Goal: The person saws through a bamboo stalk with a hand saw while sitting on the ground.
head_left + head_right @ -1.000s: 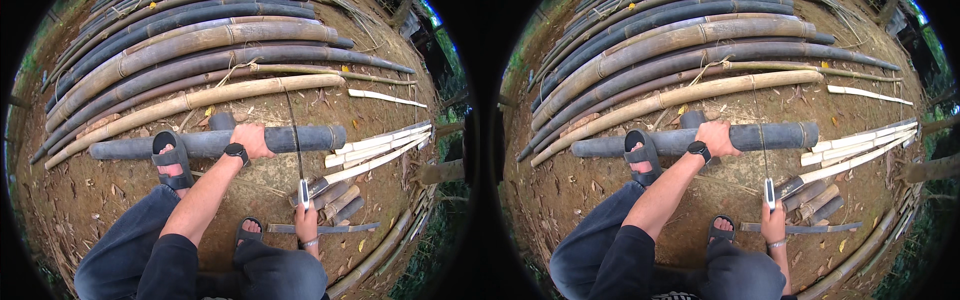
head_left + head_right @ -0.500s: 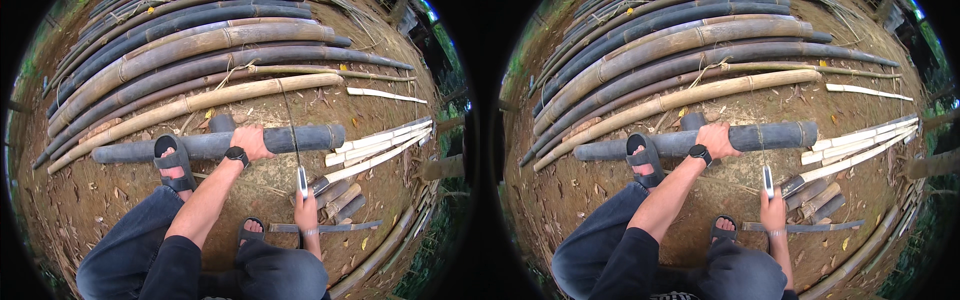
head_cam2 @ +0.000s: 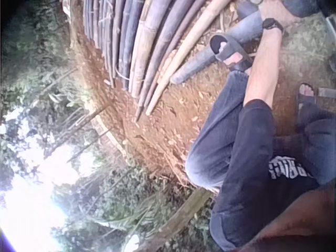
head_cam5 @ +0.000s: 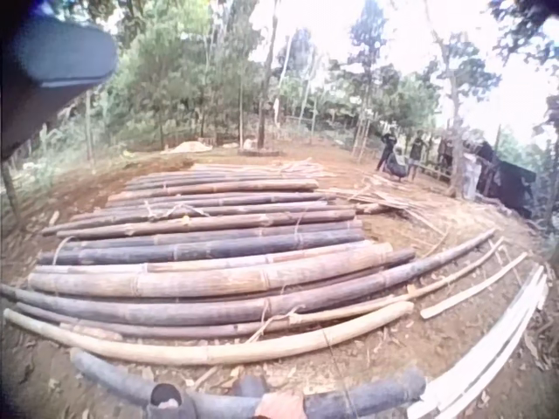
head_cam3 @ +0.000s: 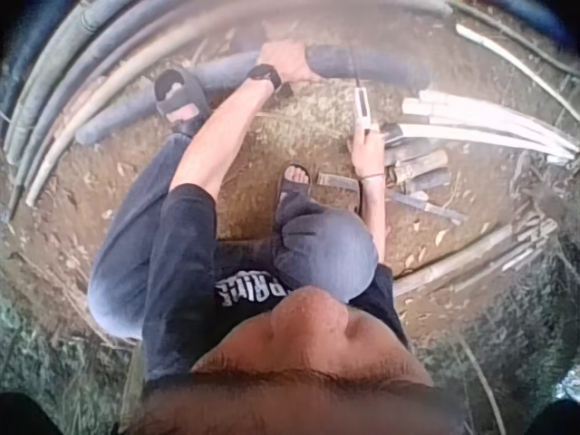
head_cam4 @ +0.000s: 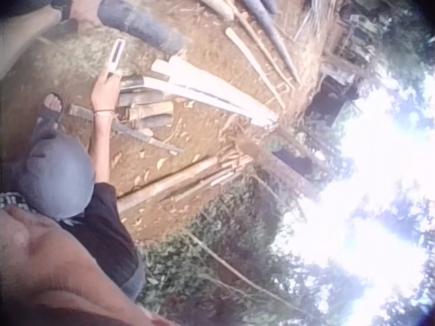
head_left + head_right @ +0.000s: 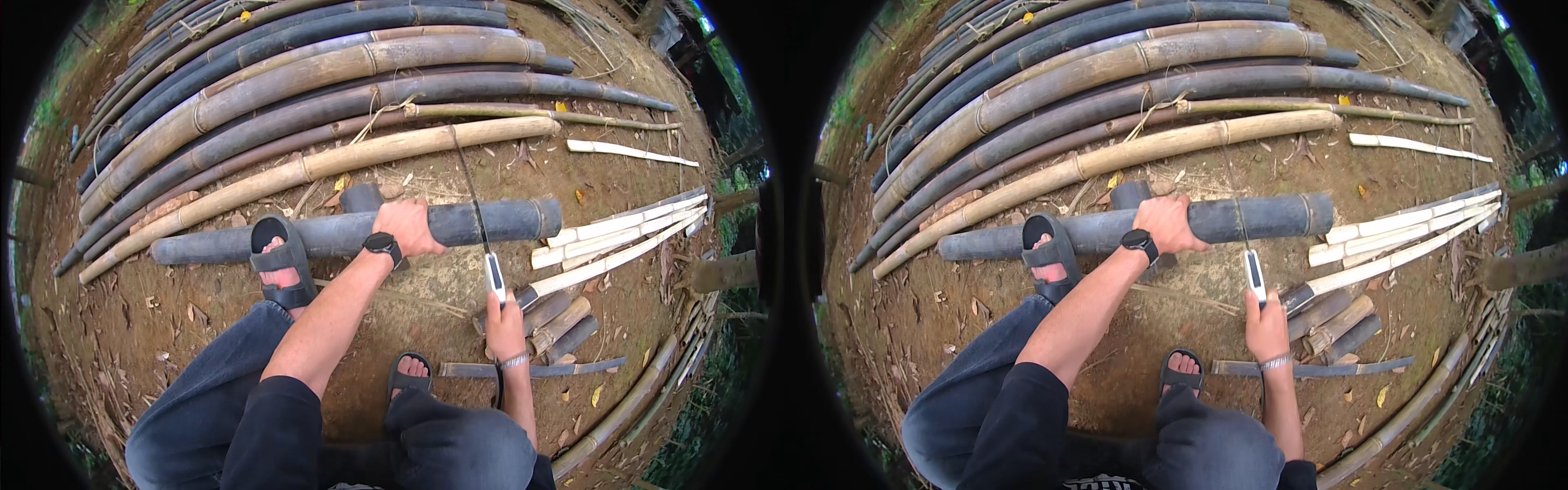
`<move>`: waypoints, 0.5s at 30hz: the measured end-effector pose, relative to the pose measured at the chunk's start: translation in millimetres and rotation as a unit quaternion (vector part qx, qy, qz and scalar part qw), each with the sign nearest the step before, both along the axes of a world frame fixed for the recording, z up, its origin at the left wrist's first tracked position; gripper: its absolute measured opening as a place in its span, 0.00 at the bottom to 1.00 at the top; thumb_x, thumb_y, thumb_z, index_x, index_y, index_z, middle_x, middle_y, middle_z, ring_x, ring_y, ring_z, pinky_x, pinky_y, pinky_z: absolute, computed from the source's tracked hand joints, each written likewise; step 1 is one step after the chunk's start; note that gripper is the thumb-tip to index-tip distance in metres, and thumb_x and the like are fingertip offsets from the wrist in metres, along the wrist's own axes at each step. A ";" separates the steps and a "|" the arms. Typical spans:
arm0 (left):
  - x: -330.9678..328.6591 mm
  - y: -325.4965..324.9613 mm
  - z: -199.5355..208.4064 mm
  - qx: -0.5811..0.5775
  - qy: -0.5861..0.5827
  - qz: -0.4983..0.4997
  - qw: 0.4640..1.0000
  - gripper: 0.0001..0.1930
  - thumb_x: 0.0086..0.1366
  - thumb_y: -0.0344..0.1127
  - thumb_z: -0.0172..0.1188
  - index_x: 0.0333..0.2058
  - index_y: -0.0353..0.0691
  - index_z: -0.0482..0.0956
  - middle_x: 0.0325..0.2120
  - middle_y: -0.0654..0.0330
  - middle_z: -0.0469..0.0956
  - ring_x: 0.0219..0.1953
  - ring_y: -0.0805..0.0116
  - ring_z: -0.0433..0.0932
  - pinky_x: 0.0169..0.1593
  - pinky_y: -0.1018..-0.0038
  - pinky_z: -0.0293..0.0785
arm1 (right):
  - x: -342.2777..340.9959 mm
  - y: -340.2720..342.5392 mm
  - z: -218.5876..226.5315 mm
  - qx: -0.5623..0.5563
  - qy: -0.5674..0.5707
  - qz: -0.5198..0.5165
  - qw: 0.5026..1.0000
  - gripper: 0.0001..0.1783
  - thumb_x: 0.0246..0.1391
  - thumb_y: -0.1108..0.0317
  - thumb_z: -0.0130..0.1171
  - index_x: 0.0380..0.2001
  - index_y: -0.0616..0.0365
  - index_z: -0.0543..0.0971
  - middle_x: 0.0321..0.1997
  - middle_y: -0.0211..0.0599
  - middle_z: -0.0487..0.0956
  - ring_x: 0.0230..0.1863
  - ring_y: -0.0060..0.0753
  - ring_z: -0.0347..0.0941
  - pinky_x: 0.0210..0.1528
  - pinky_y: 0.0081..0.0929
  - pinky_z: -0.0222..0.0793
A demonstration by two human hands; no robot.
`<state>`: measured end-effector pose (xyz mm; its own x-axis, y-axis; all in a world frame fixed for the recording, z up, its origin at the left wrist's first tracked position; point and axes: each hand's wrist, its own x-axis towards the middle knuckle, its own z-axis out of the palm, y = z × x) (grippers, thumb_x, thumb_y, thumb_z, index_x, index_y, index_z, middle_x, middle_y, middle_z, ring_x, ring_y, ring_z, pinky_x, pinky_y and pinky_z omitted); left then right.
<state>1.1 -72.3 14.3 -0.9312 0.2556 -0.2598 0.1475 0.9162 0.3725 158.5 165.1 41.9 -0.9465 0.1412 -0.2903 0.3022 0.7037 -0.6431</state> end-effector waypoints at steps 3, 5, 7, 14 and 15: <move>3.4 6.7 -3.9 0.005 0.016 0.002 1.000 0.46 0.38 0.71 0.74 0.41 0.30 0.80 0.34 0.47 0.85 0.38 0.53 0.86 0.45 0.64 0.83 | 68.7 22.1 -18.9 -0.062 -0.003 -0.047 0.997 0.19 0.69 0.57 0.55 0.39 0.66 0.75 0.29 0.60 0.81 0.35 0.65 0.80 0.35 0.50 0.71; 7.5 15.2 -7.5 0.018 0.044 0.006 0.999 0.46 0.39 0.71 0.74 0.41 0.30 0.80 0.35 0.47 0.85 0.39 0.53 0.86 0.47 0.64 0.82 | 62.5 22.5 -10.8 -0.037 0.005 -0.033 0.999 0.19 0.70 0.57 0.54 0.42 0.67 0.76 0.30 0.60 0.81 0.35 0.65 0.80 0.37 0.49 0.73; 8.5 14.2 -6.4 0.020 0.027 -0.001 0.999 0.45 0.40 0.70 0.74 0.41 0.30 0.80 0.34 0.48 0.85 0.39 0.53 0.86 0.46 0.64 0.82 | -8.0 7.4 -7.2 0.005 -0.055 -0.023 0.998 0.21 0.70 0.56 0.54 0.46 0.68 0.76 0.31 0.60 0.81 0.37 0.64 0.81 0.39 0.48 0.74; 5.0 6.4 -4.3 0.022 0.035 -0.003 0.999 0.44 0.40 0.69 0.74 0.41 0.30 0.80 0.34 0.49 0.86 0.38 0.54 0.86 0.45 0.64 0.83 | 69.6 18.6 0.3 -0.041 -0.011 -0.048 0.998 0.24 0.71 0.53 0.53 0.40 0.70 0.76 0.30 0.64 0.80 0.37 0.68 0.79 0.37 0.51 0.72; 4.8 9.1 -4.2 0.026 0.034 0.001 0.999 0.45 0.40 0.69 0.74 0.41 0.30 0.80 0.34 0.49 0.86 0.38 0.54 0.86 0.45 0.63 0.83 | 60.1 22.7 -6.1 -0.031 -0.013 -0.038 0.999 0.24 0.71 0.53 0.52 0.39 0.70 0.76 0.29 0.63 0.79 0.36 0.68 0.79 0.36 0.51 0.71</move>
<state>5.9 -63.2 10.1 -0.9471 0.2647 -0.1815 0.1723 0.8964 0.4084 218.6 187.8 35.8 -0.9259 0.1941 -0.3241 0.3702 0.6370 -0.6762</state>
